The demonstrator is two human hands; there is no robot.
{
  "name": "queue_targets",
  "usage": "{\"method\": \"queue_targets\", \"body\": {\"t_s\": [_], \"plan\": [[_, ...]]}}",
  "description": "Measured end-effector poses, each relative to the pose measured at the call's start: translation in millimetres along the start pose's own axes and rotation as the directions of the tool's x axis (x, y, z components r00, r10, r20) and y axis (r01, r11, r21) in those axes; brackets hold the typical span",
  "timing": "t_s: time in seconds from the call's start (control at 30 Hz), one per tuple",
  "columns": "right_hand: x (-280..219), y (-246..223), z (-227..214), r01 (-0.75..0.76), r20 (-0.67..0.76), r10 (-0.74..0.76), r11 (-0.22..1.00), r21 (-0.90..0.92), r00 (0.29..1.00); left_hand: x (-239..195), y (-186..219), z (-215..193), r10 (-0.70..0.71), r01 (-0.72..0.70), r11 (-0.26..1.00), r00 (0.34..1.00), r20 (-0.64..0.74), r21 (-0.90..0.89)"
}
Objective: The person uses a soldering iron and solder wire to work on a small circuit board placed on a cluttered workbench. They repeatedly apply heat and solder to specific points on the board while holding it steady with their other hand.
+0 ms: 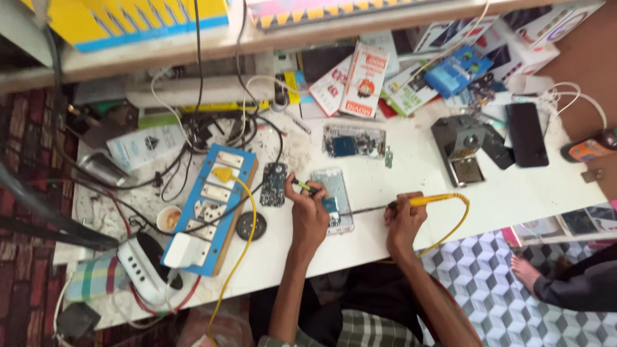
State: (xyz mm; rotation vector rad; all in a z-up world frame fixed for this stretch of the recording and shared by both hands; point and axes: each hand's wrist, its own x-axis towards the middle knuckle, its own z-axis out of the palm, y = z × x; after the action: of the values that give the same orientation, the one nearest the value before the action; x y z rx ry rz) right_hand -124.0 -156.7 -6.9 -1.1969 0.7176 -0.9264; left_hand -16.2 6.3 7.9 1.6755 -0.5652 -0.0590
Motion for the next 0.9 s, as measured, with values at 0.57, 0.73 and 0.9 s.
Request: {"method": "queue_targets", "body": {"t_s": [0.57, 0.73, 0.9], "plan": [[4, 8, -5, 0.018, 0.022, -0.019, 0.998, 0.063, 1.0, 1, -8, 1, 0.056, -0.052, 0.992, 0.998, 0.031, -0.117], [3, 6, -4, 0.023, 0.026, -0.025, 0.998, 0.06, 0.999, -1, -11, 3, 0.053, -0.05, 0.991, 0.998, 0.022, -0.128], [-1, 3, -4, 0.028, 0.052, -0.031, 0.999, 0.046, 0.998, -3, -11, 1, 0.014, -0.016, 0.992, 1.0, -0.01, -0.125]]}}
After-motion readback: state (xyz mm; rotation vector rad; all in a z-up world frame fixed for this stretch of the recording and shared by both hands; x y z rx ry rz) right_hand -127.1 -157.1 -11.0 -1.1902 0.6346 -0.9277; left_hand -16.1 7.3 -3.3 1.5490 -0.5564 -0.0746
